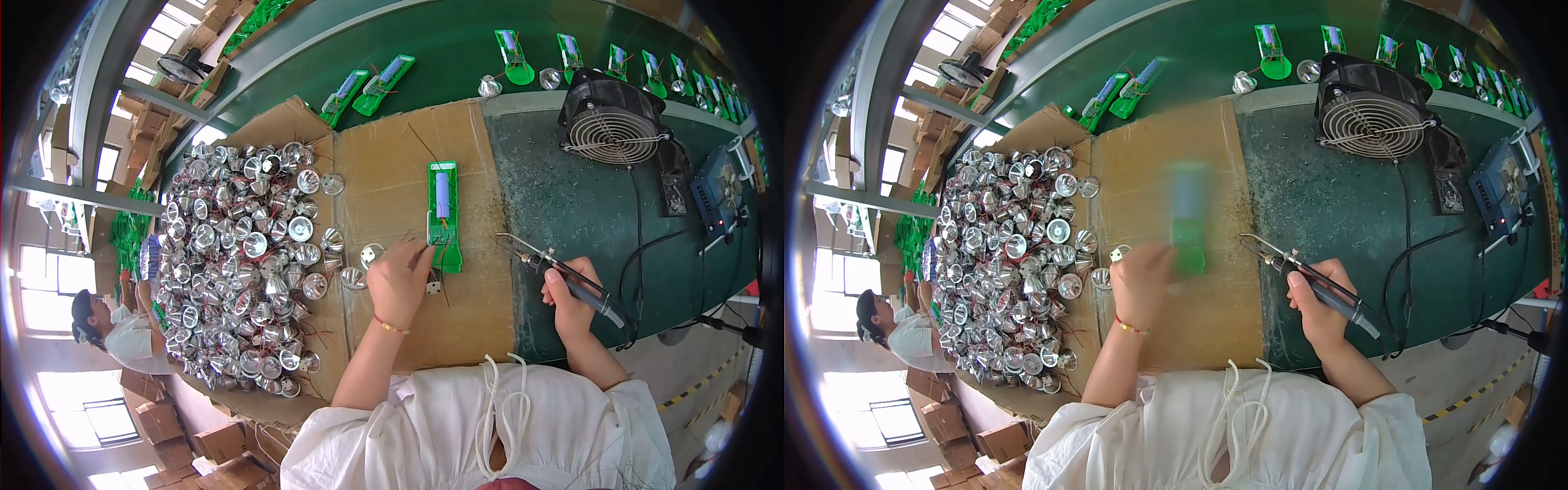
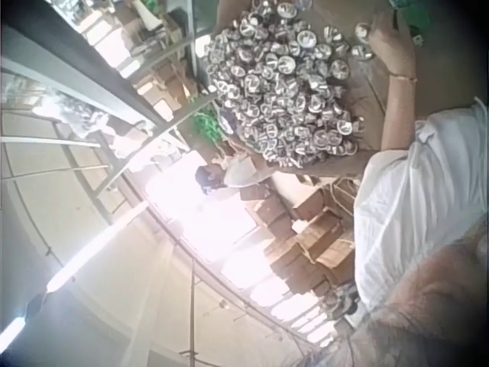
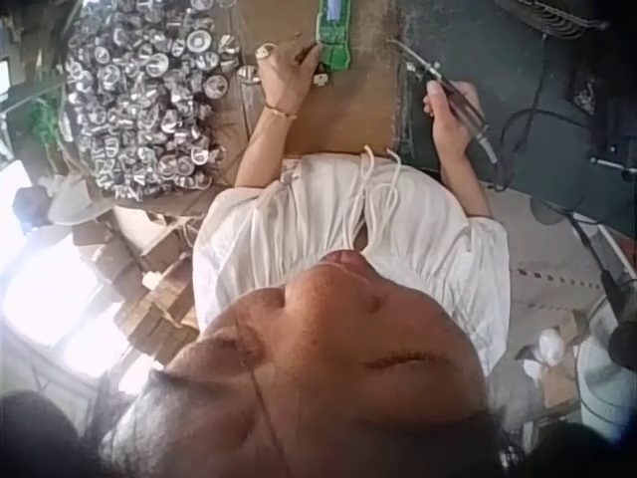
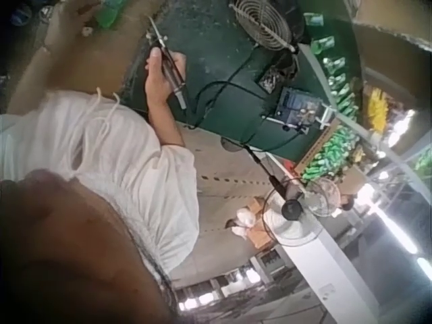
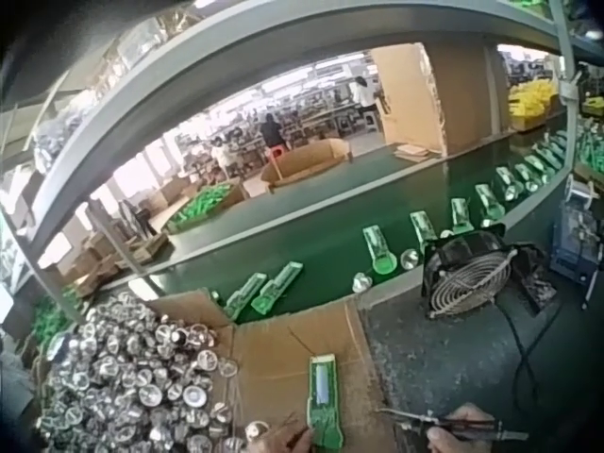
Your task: Soldering electronic components and wires onto a board within a housing on an assembly line.
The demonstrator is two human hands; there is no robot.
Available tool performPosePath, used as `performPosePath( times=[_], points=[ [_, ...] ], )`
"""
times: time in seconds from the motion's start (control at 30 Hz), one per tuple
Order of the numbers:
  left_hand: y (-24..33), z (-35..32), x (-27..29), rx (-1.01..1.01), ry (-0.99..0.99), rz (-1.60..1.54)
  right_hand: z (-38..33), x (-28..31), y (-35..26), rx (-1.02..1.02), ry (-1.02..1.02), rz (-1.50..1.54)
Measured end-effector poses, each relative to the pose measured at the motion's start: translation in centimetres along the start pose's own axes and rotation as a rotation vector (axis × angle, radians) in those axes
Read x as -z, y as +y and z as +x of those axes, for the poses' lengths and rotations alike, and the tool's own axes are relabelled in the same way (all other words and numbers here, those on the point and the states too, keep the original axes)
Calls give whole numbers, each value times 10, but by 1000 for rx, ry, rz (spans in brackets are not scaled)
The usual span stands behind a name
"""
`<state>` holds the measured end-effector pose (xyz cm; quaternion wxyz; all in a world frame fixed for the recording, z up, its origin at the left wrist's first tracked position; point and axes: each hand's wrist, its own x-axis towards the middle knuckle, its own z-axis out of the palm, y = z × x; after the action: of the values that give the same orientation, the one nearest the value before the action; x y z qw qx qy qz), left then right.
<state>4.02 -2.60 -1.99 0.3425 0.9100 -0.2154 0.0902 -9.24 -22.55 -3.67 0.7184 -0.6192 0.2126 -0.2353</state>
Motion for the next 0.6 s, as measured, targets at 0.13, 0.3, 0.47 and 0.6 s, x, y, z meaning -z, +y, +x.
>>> performPosePath(
  times=[0.13, 0.3, 0.47, 0.6],
  points=[
    [-2, -10, -3, -144, 154, 187, -3, -4, -4, 18, -6, -19],
    [-2, -6, 3, -170, 49, 240, -8, -13, -8, 42, -46, -73],
    [-2, -9, 0, -100, 92, 81, -10, -23, -12, 66, -64, -75],
    [-3, -3, 0, 97, -13, -215, -7, -37, -13, 97, -142, -64]
  ],
)
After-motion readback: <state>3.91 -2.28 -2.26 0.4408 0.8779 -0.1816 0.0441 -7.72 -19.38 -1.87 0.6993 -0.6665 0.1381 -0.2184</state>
